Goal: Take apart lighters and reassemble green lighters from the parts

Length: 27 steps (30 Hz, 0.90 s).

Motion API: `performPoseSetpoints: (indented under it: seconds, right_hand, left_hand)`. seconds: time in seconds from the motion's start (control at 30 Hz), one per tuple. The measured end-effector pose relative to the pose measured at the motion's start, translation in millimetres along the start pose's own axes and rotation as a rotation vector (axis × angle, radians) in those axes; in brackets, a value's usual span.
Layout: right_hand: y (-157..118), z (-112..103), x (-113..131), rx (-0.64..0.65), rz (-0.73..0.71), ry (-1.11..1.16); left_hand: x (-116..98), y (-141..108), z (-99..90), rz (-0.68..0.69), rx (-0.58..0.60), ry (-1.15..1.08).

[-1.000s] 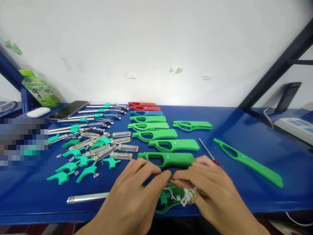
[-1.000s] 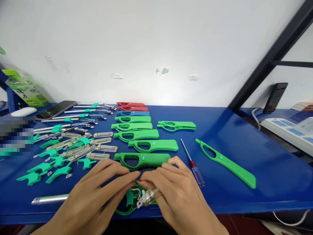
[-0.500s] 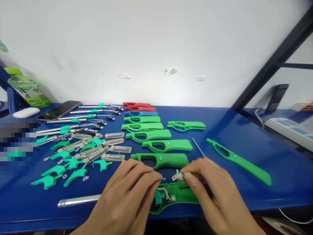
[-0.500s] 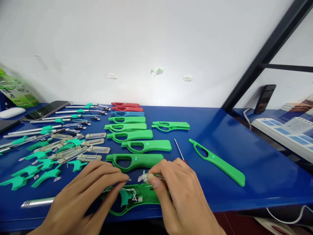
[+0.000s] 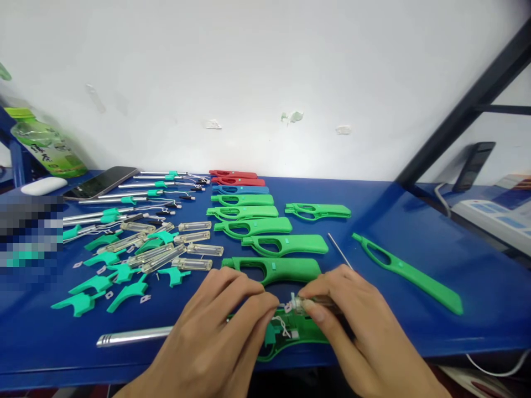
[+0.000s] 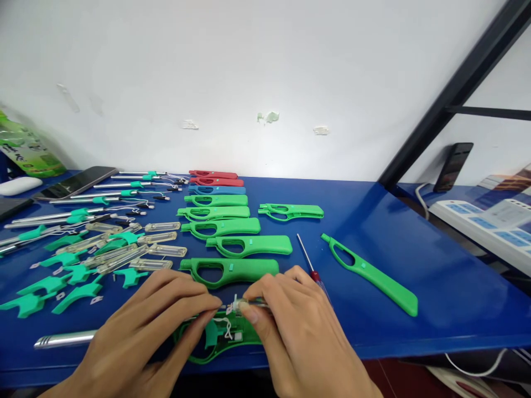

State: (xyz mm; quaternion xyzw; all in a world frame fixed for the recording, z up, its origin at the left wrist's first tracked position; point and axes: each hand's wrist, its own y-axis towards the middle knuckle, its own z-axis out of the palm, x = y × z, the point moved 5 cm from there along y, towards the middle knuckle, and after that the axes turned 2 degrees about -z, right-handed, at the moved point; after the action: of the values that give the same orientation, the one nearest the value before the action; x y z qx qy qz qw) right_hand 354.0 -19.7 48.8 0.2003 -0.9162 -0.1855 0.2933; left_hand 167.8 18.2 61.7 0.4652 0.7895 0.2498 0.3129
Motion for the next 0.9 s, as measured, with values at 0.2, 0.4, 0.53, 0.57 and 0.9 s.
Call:
performPoseSetpoints:
  seconds: [0.2, 0.4, 0.53, 0.57, 0.9]
  right_hand:
    - [1.5, 0.4, 0.4, 0.004, -0.001, 0.007]
    - [-0.2, 2.3, -0.4, 0.014, 0.015, 0.016]
    - [-1.1, 2.9, 0.0, 0.021, 0.005, 0.008]
    - [-1.2, 2.8, 0.0, 0.02, 0.002, 0.008]
    - [-1.0, 2.1, -0.8, 0.011, -0.005, 0.017]
  left_hand:
    - [-0.2, -0.1, -1.2, -0.01, -0.008, -0.018]
    - [-0.3, -0.8, 0.6, -0.006, 0.002, -0.007]
    - [0.4, -2.0, 1.0, -0.008, 0.008, -0.009]
    - [0.2, -2.3, 0.9, -0.005, 0.009, -0.013]
    - [-2.6, 0.8, 2.2, 0.028, 0.025, 0.0]
